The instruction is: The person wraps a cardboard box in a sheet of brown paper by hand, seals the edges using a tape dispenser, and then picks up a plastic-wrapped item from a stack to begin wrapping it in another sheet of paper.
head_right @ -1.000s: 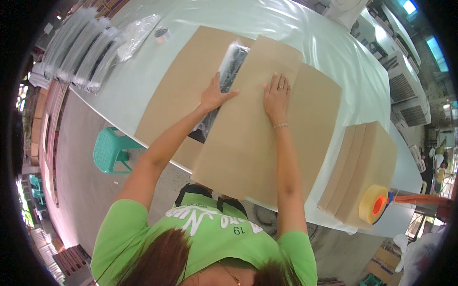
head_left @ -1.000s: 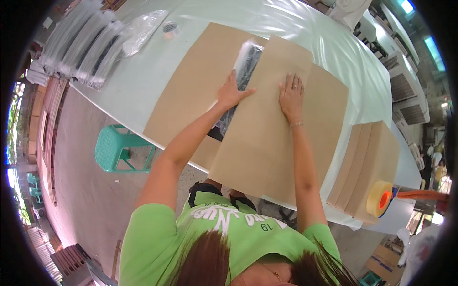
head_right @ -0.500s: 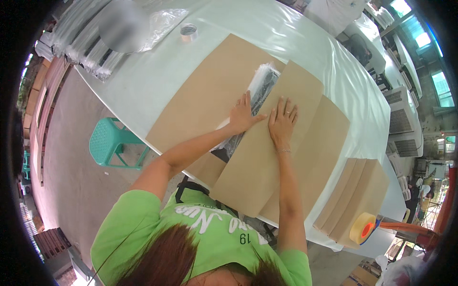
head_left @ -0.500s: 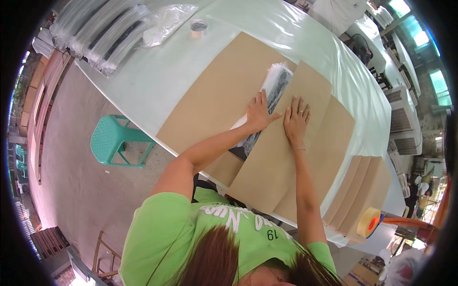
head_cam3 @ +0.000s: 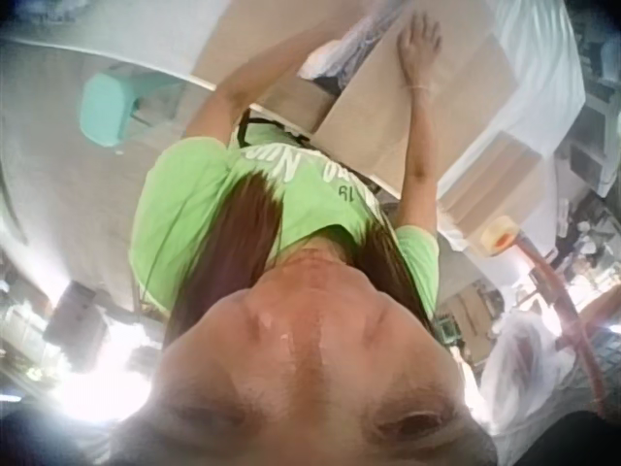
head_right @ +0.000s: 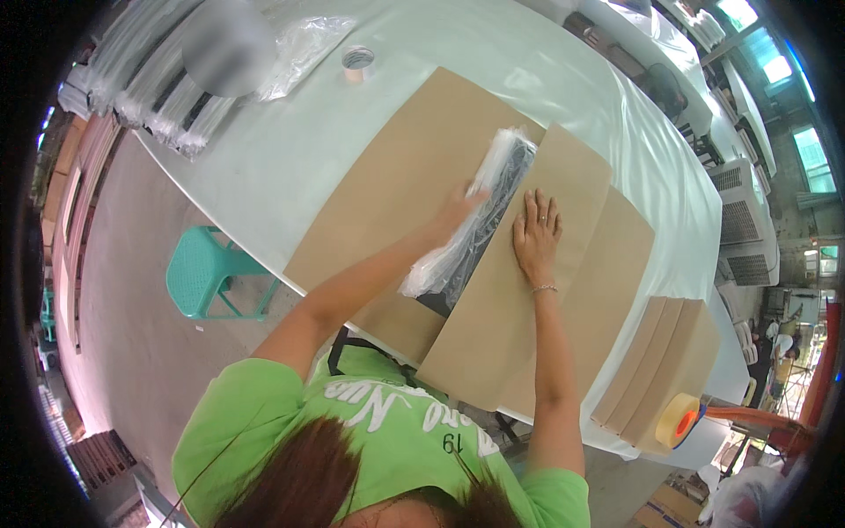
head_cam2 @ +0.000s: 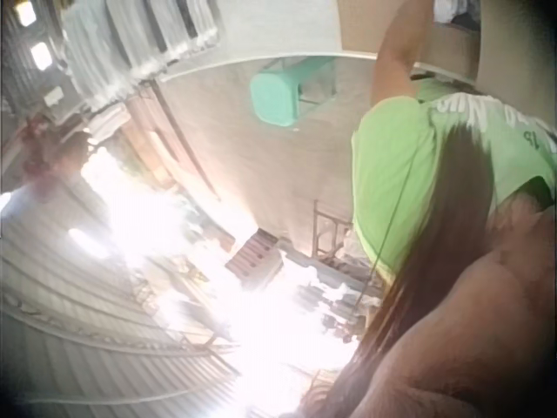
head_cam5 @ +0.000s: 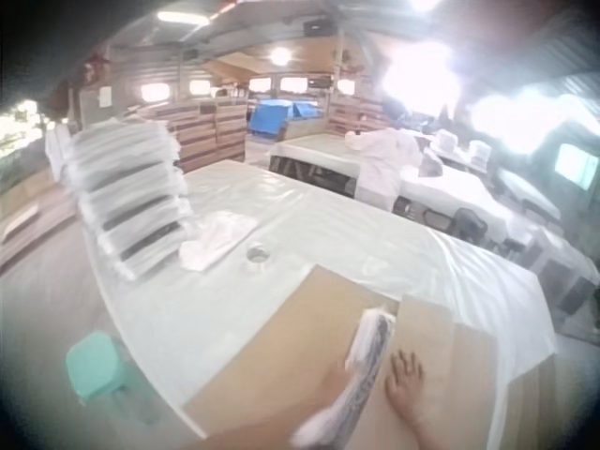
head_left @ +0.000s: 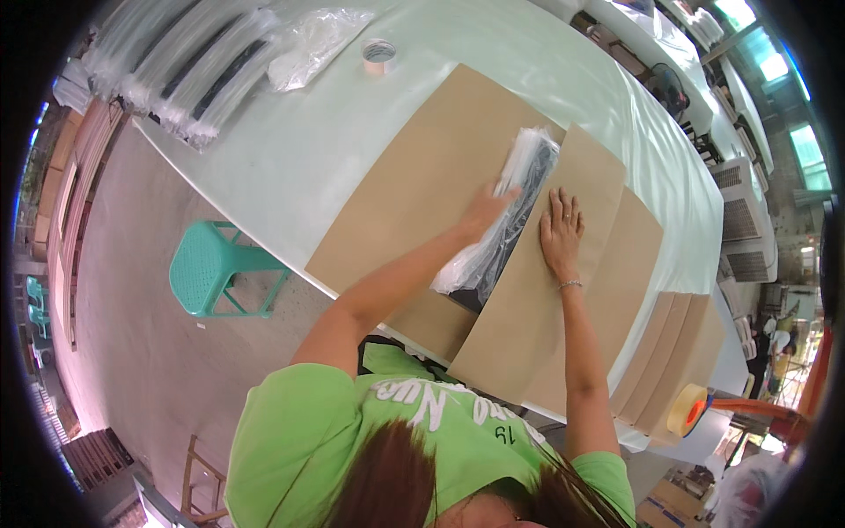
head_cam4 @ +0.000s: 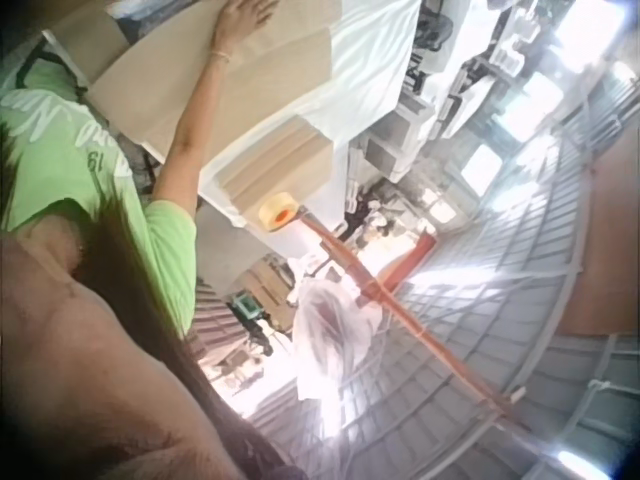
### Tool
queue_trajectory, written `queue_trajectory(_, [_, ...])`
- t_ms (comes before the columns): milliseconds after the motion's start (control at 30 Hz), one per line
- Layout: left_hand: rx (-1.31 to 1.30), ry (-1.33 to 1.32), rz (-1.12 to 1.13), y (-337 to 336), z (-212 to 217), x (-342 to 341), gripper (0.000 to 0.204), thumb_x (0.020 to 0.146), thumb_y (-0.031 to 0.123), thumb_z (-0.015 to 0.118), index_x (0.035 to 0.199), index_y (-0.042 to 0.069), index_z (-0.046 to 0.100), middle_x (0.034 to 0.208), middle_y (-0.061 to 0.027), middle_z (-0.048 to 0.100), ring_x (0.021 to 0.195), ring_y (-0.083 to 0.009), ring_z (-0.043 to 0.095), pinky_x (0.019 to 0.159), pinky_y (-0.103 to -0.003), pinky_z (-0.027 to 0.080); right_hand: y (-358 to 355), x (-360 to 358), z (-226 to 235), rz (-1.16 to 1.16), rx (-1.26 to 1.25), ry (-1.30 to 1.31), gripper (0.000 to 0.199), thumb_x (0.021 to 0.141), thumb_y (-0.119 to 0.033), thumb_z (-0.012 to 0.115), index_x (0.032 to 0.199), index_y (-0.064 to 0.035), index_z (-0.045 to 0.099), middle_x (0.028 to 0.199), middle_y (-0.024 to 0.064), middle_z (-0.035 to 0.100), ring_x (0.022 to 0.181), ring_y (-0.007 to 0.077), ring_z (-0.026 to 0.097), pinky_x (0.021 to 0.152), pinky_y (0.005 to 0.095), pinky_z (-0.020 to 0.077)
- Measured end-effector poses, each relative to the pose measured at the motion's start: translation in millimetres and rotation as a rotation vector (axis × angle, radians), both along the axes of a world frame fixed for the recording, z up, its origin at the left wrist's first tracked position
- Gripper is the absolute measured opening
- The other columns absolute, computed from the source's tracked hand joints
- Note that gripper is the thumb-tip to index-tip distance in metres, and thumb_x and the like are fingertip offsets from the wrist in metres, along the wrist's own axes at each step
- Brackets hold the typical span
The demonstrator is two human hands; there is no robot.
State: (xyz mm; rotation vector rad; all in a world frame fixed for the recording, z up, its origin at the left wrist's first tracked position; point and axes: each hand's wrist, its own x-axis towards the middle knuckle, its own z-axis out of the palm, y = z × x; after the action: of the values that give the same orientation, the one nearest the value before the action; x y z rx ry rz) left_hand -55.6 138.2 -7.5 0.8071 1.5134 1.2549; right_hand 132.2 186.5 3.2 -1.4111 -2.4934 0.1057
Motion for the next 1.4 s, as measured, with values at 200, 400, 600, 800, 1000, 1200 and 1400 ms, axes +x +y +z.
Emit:
queue_trajectory(200, [-0.116, 1.083, 0.399, -22.6, -33.9, -130.5, 0.072, 0.085, 0.033, 0.065, 0.140, -0.002, 0.035, 0.144, -0.0220, 0.028, 0.134, -0.0392, 0.031, 0.109, -0.050, 0.029, 1.2, 2.2, 1.7, -0.016, 0.014, -0.021, 0.051, 0.096, -0.030, 0.038, 0.145, -0.0178, 0.034, 0.154, 0.0035, 0.028, 0.143, 0.0294, 0.019, 0.116, 0.0470, 0.0134])
queue_trajectory(400, [-0.307, 1.127, 0.295, -56.8, -49.6, -154.3, 0.072, 0.084, 0.036, 0.065, 0.139, -0.001, 0.036, 0.141, -0.0152, 0.032, 0.134, -0.0351, 0.029, 0.106, -0.050, 0.030, -1.8, -2.6, 4.2, -0.019, -0.001, -0.014, 0.051, 0.096, -0.028, 0.039, 0.146, -0.0181, 0.034, 0.154, 0.0029, 0.028, 0.144, 0.0284, 0.019, 0.116, 0.0450, 0.0132])
queue_trajectory(600, [-0.280, 0.919, 0.351, -54.1, -23.6, -157.8, 0.054, 0.084, 0.031, 0.064, 0.128, 0.001, 0.050, 0.130, -0.0144, 0.044, 0.122, -0.0326, 0.042, 0.102, -0.047, 0.035, -2.1, -1.2, 5.7, -0.022, -0.010, 0.004, 0.051, 0.096, -0.027, 0.040, 0.146, -0.0175, 0.034, 0.154, 0.0024, 0.028, 0.144, 0.0282, 0.019, 0.116, 0.0442, 0.0136])
queue_trajectory(800, [-0.186, 0.630, 0.418, -46.5, -24.1, -206.5, 0.034, 0.083, 0.034, 0.064, 0.094, 0.002, 0.069, 0.090, -0.0119, 0.068, 0.086, -0.0250, 0.064, 0.079, -0.038, 0.050, -2.2, -3.4, 6.3, -0.022, 0.009, 0.002, 0.052, 0.096, -0.027, 0.040, 0.147, -0.0175, 0.033, 0.154, 0.0020, 0.028, 0.144, 0.0270, 0.019, 0.116, 0.0435, 0.0130])
queue_trajectory(1000, [-0.225, 0.622, 0.146, -32.9, -13.7, -236.0, 0.029, 0.080, 0.029, 0.069, 0.088, 0.002, 0.073, 0.074, -0.0093, 0.070, 0.067, -0.0195, 0.065, 0.065, -0.035, 0.052, -2.6, -0.7, 3.7, -0.031, 0.035, -0.020, 0.053, 0.094, -0.026, 0.042, 0.146, -0.0184, 0.034, 0.153, 0.0018, 0.028, 0.143, 0.0260, 0.020, 0.116, 0.0436, 0.0140])
queue_trajectory(1200, [-0.294, 0.289, -0.059, -30.7, -1.8, -253.8, 0.033, 0.079, 0.026, 0.075, 0.093, -0.003, 0.072, 0.075, -0.0073, 0.068, 0.065, -0.0135, 0.061, 0.060, -0.028, 0.049, -1.9, 0.0, 4.0, -0.048, 0.055, 0.007, 0.055, 0.091, -0.024, 0.045, 0.145, -0.0191, 0.036, 0.153, 0.0007, 0.030, 0.143, 0.0256, 0.021, 0.115, 0.0444, 0.0146])
queue_trajectory(1400, [-0.350, 0.295, -0.109, -25.0, -1.1, -255.7, 0.039, 0.080, 0.031, 0.075, 0.094, -0.005, 0.070, 0.073, -0.0044, 0.064, 0.063, -0.0117, 0.054, 0.057, -0.027, 0.042, -0.4, 2.3, 6.2, -0.051, 0.056, 0.021, 0.054, 0.092, -0.024, 0.045, 0.145, -0.0189, 0.036, 0.152, 0.0014, 0.031, 0.143, 0.0264, 0.021, 0.115, 0.0448, 0.0147])
